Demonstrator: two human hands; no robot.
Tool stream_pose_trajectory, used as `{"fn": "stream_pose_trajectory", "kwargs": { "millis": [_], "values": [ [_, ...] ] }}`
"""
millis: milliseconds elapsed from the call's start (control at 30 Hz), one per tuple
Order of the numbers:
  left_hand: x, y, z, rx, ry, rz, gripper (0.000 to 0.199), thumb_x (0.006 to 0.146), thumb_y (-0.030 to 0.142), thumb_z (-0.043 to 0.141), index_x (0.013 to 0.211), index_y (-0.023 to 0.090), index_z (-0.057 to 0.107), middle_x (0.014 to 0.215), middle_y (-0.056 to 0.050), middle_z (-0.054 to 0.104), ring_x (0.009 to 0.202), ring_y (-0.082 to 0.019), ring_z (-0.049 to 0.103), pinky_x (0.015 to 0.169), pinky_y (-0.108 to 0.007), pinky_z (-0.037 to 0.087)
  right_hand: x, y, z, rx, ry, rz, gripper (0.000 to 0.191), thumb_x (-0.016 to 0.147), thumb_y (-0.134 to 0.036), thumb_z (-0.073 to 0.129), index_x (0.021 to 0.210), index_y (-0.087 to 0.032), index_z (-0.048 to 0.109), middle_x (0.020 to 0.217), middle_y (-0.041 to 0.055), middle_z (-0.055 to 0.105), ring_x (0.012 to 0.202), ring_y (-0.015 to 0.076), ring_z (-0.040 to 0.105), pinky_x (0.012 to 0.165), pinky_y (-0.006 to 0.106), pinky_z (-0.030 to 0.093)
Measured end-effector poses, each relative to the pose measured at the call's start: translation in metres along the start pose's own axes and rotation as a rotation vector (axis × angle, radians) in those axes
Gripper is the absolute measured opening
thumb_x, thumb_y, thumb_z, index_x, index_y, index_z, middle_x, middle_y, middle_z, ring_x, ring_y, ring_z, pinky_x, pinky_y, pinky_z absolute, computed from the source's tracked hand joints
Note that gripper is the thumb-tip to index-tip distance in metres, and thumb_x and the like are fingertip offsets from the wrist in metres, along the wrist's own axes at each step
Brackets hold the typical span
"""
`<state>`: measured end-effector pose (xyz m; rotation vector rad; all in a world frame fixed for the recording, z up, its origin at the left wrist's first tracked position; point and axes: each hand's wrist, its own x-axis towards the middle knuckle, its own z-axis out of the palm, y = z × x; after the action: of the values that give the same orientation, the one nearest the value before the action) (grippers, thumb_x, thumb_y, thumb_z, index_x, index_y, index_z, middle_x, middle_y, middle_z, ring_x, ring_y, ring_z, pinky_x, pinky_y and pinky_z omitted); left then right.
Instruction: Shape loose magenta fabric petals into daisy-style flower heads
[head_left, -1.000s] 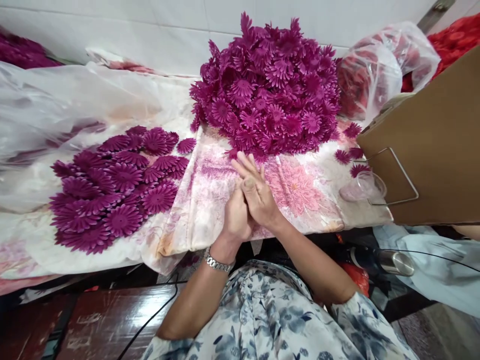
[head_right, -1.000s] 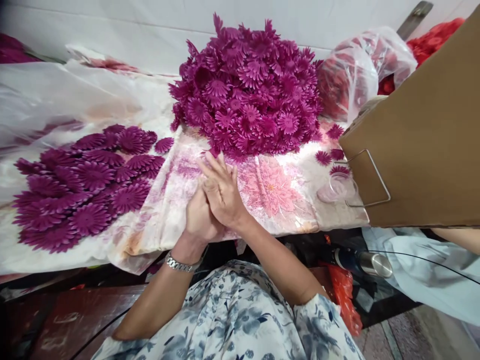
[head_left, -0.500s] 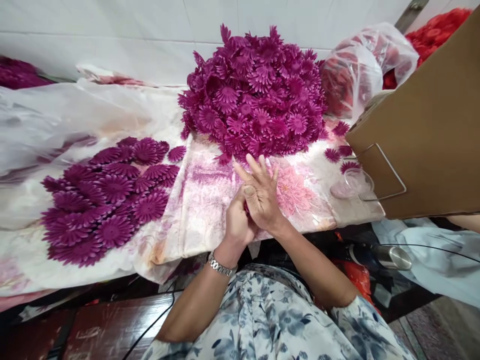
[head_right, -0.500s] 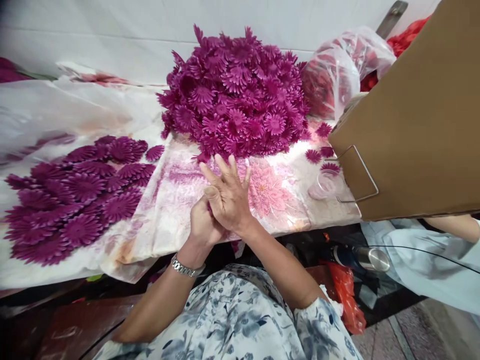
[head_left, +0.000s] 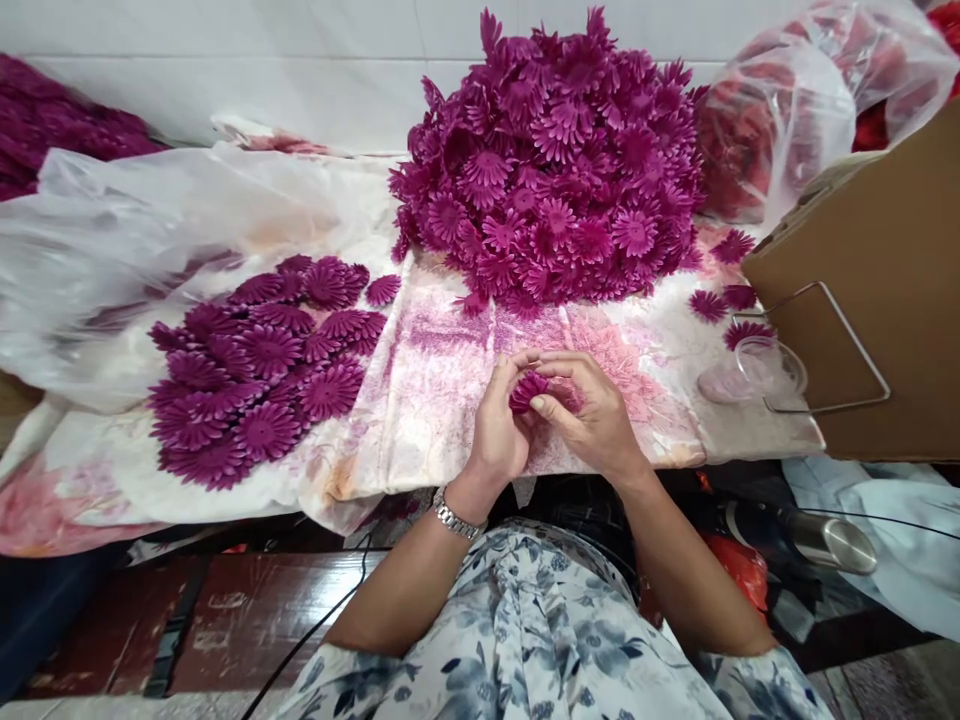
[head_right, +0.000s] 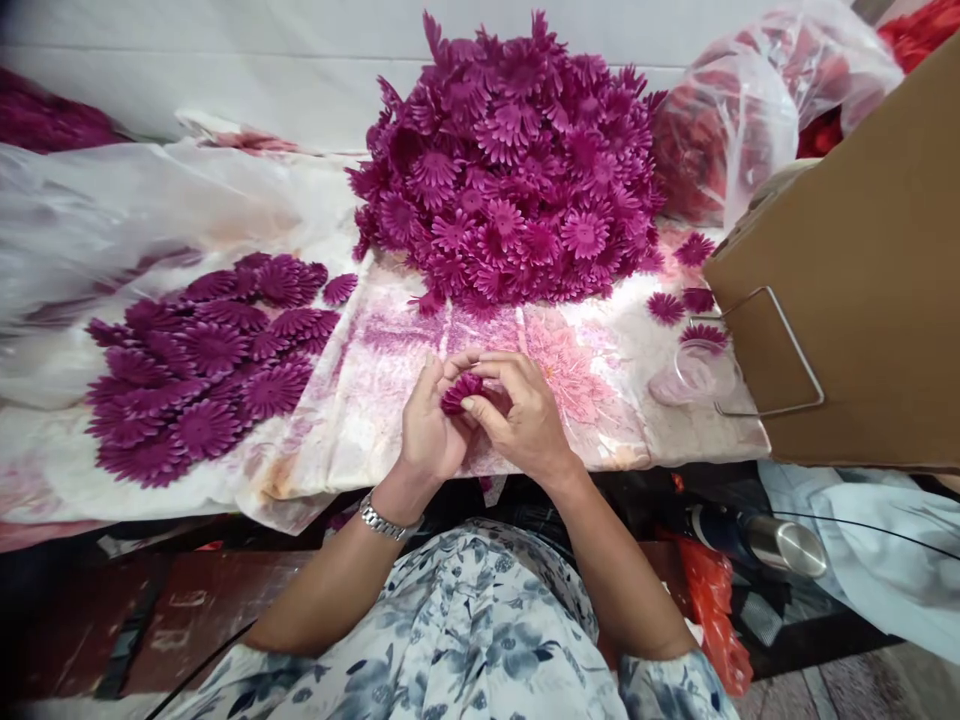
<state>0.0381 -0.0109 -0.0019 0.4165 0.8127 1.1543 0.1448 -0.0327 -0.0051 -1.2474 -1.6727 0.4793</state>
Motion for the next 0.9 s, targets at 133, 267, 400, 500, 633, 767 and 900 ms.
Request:
{"fn": "stream_pose_trajectory", "kwargs": {
  "millis": [133, 267, 400, 500, 633, 767, 900],
  "values": [
    [-0.006, -0.001, -0.005, 0.100, -0.021, 0.127, 0.031, 0.078, 0.046, 0.059, 0.092, 0.019, 0.066, 0.086, -0.003, 0.064, 0.081, -0.014, 0.061, 0.076, -0.025, 0.049, -0.002, 0.000, 0.000, 0.101, 0.068, 0.156, 0.015, 0.074, -0.028, 0.067, 0.083, -0.021, 0.056, 0.080, -0.0005, 0.062, 0.075, 0.0130, 0.060, 0.071, 0.028, 0.050],
    [-0.009, 0.001, -0.008, 0.273, -0.169, 0.166, 0.030, 0.065, 0.027, 0.076, 0.093, 0.020, 0.069, 0.092, -0.003, 0.067, 0.085, -0.013, 0.061, 0.080, -0.022, 0.047, -0.001, -0.001, -0.006, 0.178, 0.164, 0.288, 0.017, 0.076, -0.033, 0.066, 0.081, -0.020, 0.055, 0.069, -0.0040, 0.058, 0.061, 0.0090, 0.055, 0.057, 0.022, 0.047],
    [-0.004, 0.001, -0.003, 0.254, -0.080, 0.120, 0.029, 0.056, 0.018, 0.080, 0.082, 0.018, 0.068, 0.080, 0.000, 0.066, 0.071, -0.010, 0.059, 0.069, -0.020, 0.048, -0.004, -0.002, -0.037, -0.164, 0.199, 0.026, 0.020, 0.086, -0.034, 0.055, 0.096, -0.018, 0.058, 0.086, 0.0033, 0.065, 0.076, 0.0125, 0.061, 0.071, 0.026, 0.050],
    [0.000, -0.001, 0.003, 0.328, -0.082, 0.144, 0.033, 0.056, 0.017, 0.079, 0.087, 0.017, 0.067, 0.083, -0.001, 0.065, 0.071, -0.010, 0.059, 0.067, -0.020, 0.049, -0.016, 0.004, -0.082, -0.662, 0.321, -0.105, 0.036, 0.084, -0.038, 0.058, 0.112, -0.015, 0.056, 0.104, 0.0107, 0.066, 0.099, 0.0201, 0.058, 0.088, 0.036, 0.046],
    [0.004, -0.005, 0.008, 0.599, -0.175, 0.145, 0.033, 0.065, 0.025, 0.073, 0.096, 0.019, 0.063, 0.087, -0.001, 0.066, 0.070, -0.012, 0.061, 0.062, -0.023, 0.050, -0.035, 0.027, -0.141, -1.037, 0.304, 0.059, 0.041, 0.078, -0.043, 0.065, 0.112, -0.020, 0.059, 0.112, 0.0081, 0.066, 0.104, 0.0248, 0.055, 0.094, 0.045, 0.039],
    [0.010, -0.014, 0.009, 1.076, -0.280, 0.327, 0.027, 0.075, 0.029, 0.062, 0.101, 0.021, 0.065, 0.098, -0.005, 0.068, 0.084, -0.021, 0.063, 0.078, -0.035, 0.051, -0.042, 0.052, -0.161, -1.106, 0.138, 0.080, 0.020, 0.079, -0.041, 0.065, 0.092, -0.027, 0.065, 0.095, -0.0003, 0.071, 0.107, 0.0265, 0.055, 0.104, 0.056, 0.023],
    [0.019, -0.019, 0.004, 1.378, -0.346, 0.602, 0.026, 0.077, 0.029, 0.060, 0.100, 0.023, 0.068, 0.099, -0.009, 0.068, 0.098, -0.030, 0.058, 0.095, -0.047, 0.039, -0.041, 0.062, -0.158, -1.055, 0.115, 0.043, 0.013, 0.079, -0.039, 0.065, 0.088, -0.029, 0.066, 0.086, 0.0024, 0.072, 0.117, 0.0337, 0.050, 0.106, 0.067, -0.002]
  ]
}}
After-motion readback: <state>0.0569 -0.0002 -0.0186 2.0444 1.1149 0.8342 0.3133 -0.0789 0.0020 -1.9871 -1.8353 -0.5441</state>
